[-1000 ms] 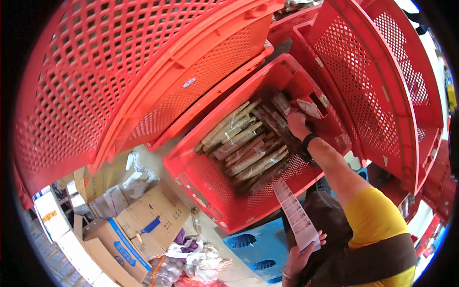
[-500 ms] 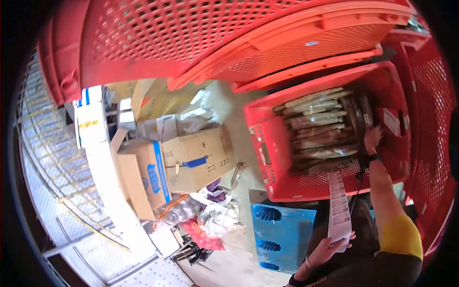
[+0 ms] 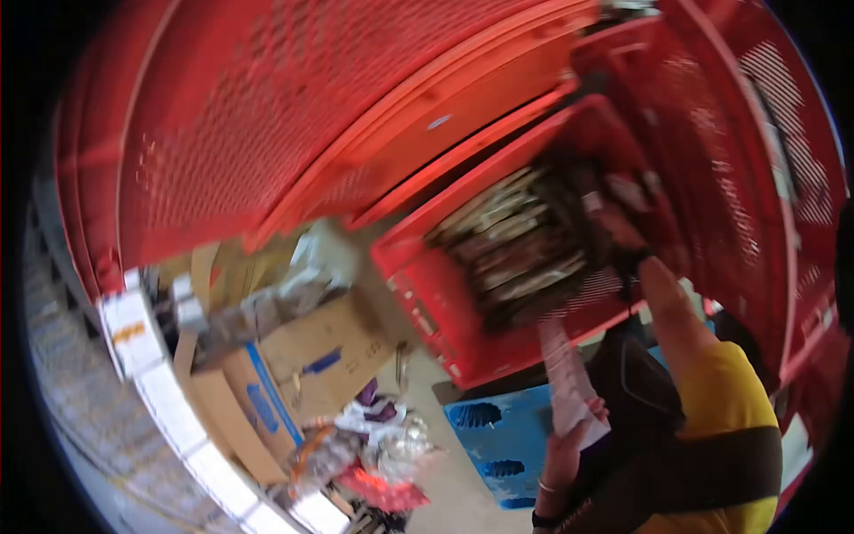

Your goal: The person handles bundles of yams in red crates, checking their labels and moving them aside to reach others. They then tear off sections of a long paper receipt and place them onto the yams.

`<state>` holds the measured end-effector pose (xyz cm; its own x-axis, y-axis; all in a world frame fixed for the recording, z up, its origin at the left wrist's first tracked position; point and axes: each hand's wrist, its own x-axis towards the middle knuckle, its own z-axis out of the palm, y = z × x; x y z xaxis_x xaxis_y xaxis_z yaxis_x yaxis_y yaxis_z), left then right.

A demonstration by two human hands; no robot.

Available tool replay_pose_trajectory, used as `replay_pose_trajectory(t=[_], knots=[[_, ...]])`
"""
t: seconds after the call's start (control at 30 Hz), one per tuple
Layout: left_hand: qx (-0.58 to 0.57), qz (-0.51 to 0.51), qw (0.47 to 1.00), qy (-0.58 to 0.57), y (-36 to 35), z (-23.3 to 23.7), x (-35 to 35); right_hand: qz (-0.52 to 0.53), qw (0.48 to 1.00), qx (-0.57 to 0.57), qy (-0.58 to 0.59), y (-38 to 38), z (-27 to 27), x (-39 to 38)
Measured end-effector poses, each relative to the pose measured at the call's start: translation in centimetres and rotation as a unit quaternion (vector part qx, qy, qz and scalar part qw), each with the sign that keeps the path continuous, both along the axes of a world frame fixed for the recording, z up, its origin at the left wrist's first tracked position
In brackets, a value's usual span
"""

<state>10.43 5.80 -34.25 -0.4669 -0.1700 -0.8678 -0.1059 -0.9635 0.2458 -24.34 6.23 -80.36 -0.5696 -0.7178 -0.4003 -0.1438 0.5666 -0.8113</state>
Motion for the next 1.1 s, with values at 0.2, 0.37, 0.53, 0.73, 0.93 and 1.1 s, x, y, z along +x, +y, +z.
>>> replay_pose_trajectory(t=[0.2,0.37,0.53,0.73,0.93,1.1], knots=[[-0.183,-0.049,0.982,0.026,-2.6,5.5,-0.3,-0.18,0.843,-0.194,-0.467,-2.1,29.7,2.7],[-0.214,-0.07,0.97,0.092,-4.7,10.0,-0.5,-0.123,0.813,-0.312,-0.475,-0.6,49.4,5.7],[-0.266,-0.133,0.95,0.092,-6.2,13.7,-1.8,-0.095,0.83,-0.426,-0.348,2.9,59.2,6.3],[-0.326,-0.208,0.919,0.075,-5.5,16.7,-5.9,-0.185,0.885,-0.408,-0.13,11.7,67.2,0.3],[-0.36,-0.172,0.916,0.043,-3.3,19.1,-10.7,-0.444,0.787,-0.383,-0.19,20.1,60.3,-13.1],[-0.353,-0.113,0.928,0.046,-1.8,19.4,-13.7,-0.539,0.784,-0.221,-0.214,24.9,52.9,-17.8]])
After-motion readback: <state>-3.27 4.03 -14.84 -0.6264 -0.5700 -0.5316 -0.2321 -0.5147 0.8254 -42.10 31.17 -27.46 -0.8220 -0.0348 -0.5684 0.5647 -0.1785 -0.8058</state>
